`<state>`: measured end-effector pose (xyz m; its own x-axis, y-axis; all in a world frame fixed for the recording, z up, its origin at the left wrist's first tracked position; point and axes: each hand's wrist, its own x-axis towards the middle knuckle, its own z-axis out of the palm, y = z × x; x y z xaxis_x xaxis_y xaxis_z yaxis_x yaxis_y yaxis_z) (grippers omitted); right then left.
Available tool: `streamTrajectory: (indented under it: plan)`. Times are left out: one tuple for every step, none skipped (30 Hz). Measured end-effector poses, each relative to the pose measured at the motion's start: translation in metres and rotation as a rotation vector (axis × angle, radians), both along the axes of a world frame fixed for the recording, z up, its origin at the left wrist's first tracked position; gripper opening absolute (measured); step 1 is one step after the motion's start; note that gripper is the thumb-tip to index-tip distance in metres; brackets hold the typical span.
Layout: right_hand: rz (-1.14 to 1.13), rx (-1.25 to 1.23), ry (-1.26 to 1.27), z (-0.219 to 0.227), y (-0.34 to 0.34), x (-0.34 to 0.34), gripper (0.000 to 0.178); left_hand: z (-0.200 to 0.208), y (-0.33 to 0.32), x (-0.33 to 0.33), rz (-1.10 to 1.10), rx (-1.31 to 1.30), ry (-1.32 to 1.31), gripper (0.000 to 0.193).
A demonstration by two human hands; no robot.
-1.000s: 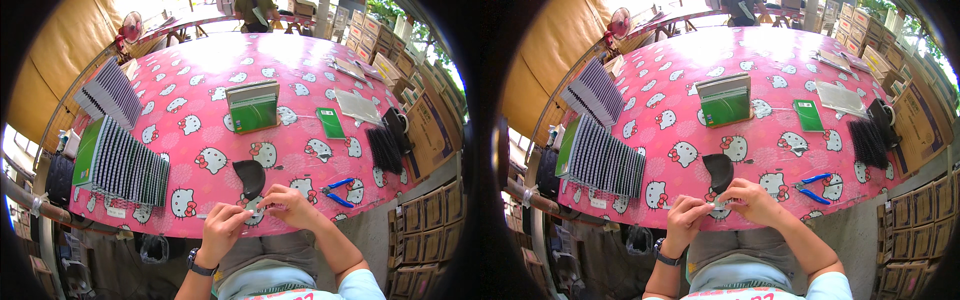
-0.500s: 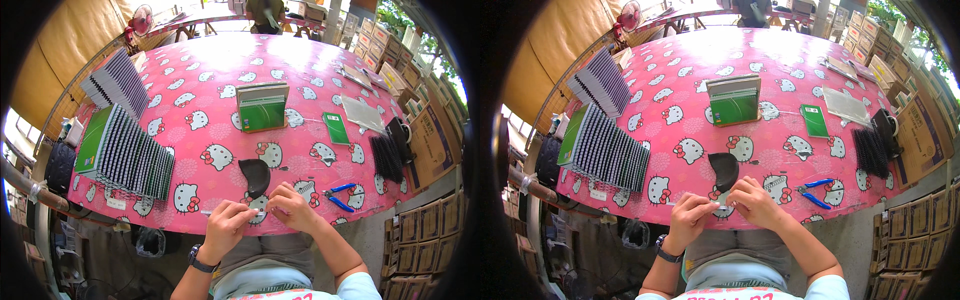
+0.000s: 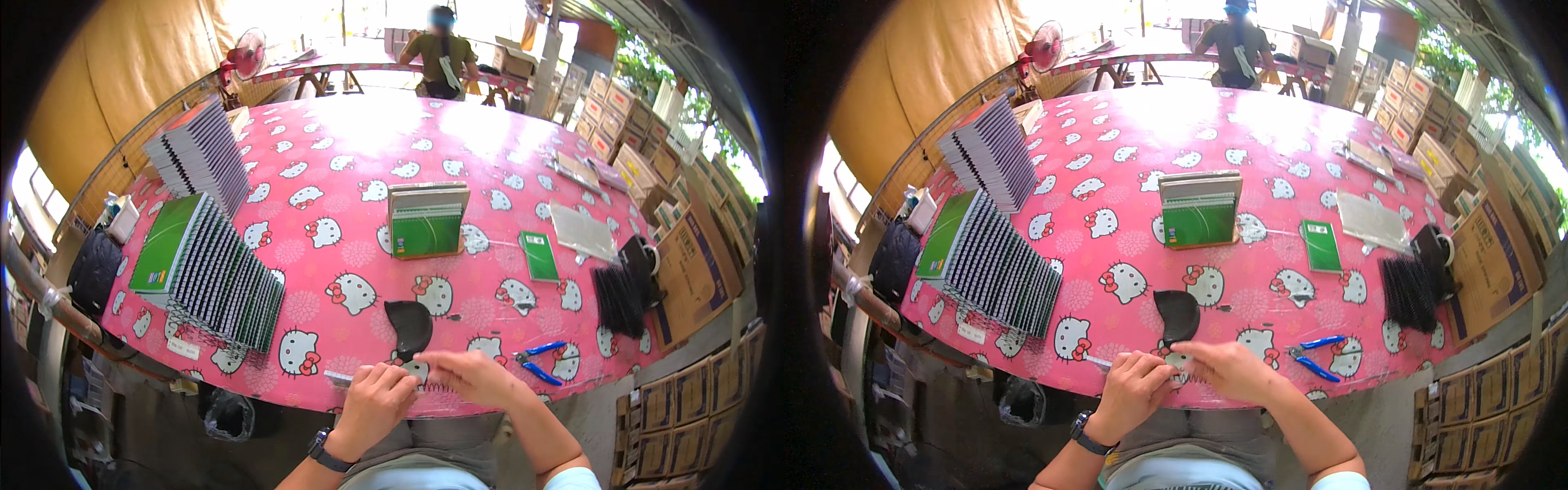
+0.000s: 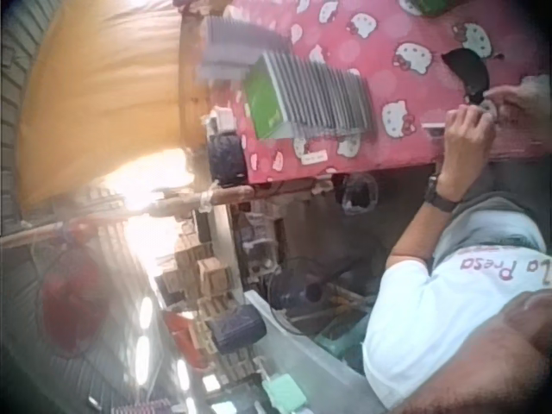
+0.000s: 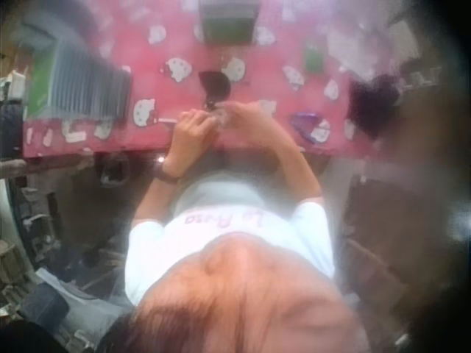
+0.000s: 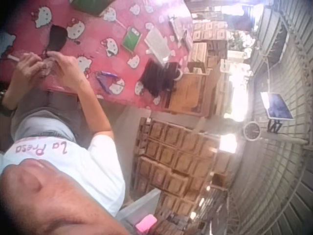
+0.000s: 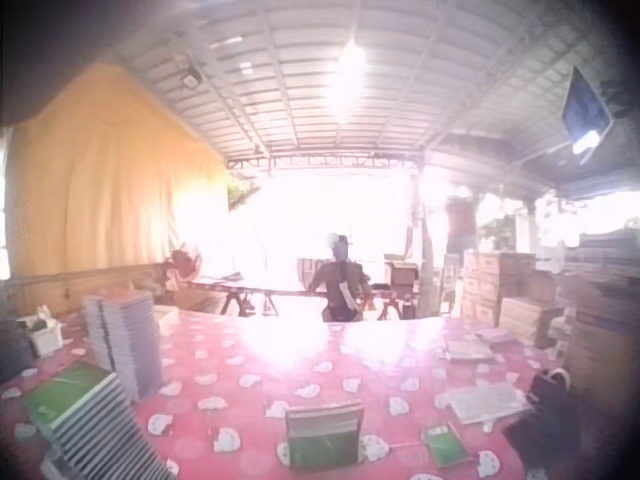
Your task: The person assembles spiral notebooks by threading a plastic coil through pre-punched holes in paper stacks and covers, then uses pliers to cut the excess coil.
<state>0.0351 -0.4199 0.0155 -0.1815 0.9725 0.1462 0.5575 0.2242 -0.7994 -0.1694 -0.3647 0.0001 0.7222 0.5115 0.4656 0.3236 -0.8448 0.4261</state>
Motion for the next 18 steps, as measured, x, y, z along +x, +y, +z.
streamTrajectory:
  plan:
    - [-0.012,0.024,0.012,-0.003,0.009,0.005,0.046,-0.001,-0.001,0.0,0.005,0.005,-0.004,0.021]
    - [-0.049,-0.032,-0.107,0.001,0.024,0.01,0.045,-0.002,-0.001,0.0,0.011,0.01,-0.008,0.021]
    - [-0.021,0.078,-0.14,-0.002,0.036,0.013,0.047,-0.002,0.0,0.0,0.005,0.02,-0.013,0.02]
    - [0.005,0.193,-0.166,-0.01,0.05,0.015,0.049,0.0,0.0,0.0,0.007,0.024,-0.029,0.019]
    - [0.025,0.312,-0.194,-0.017,0.061,0.019,0.05,0.001,-0.001,0.001,0.002,0.032,-0.046,0.018]
    - [0.078,0.175,-0.234,-0.025,0.07,0.018,0.062,0.002,-0.002,-0.001,0.006,0.038,-0.055,0.016]
    - [0.11,0.154,-0.341,-0.029,0.073,0.016,0.065,0.002,-0.002,-0.002,0.019,0.063,-0.026,0.016]
    - [0.145,0.127,-0.446,-0.03,0.075,0.013,0.069,-0.001,-0.002,-0.005,0.035,0.081,0.005,0.016]
    - [0.177,0.1,-0.553,-0.029,0.078,0.01,0.072,-0.003,-0.002,-0.007,0.05,0.1,0.034,0.016]
    - [0.194,0.024,-0.544,-0.024,0.082,0.01,0.076,-0.006,0.0,-0.008,0.057,0.061,0.037,0.014]
    - [0.207,0.015,-0.514,-0.026,0.084,0.012,0.076,-0.003,0.0,-0.007,0.059,0.041,0.001,0.015]
    - [0.219,0.006,-0.485,-0.03,0.085,0.014,0.075,0.001,-0.002,-0.007,0.06,0.022,-0.036,0.015]
    - [0.23,-0.003,-0.457,-0.034,0.086,0.015,0.074,0.004,-0.002,-0.006,0.06,0.002,-0.073,0.015]
    - [0.189,0.042,-0.464,-0.037,0.085,0.014,0.073,0.001,-0.001,-0.007,0.041,0.025,-0.023,0.016]
    - [0.148,0.088,-0.471,-0.04,0.085,0.01,0.071,-0.005,0.0,-0.01,0.023,0.049,0.027,0.017]
    - [0.107,0.134,-0.478,-0.043,0.083,0.005,0.07,-0.008,0.002,-0.013,0.005,0.072,0.076,0.018]
    - [0.036,0.155,-0.498,-0.048,0.081,-0.001,0.069,-0.009,0.003,-0.012,0.009,0.079,0.055,0.02]
    - [-0.029,0.179,-0.513,-0.054,0.079,-0.009,0.067,-0.009,0.004,-0.012,0.019,0.087,0.041,0.022]
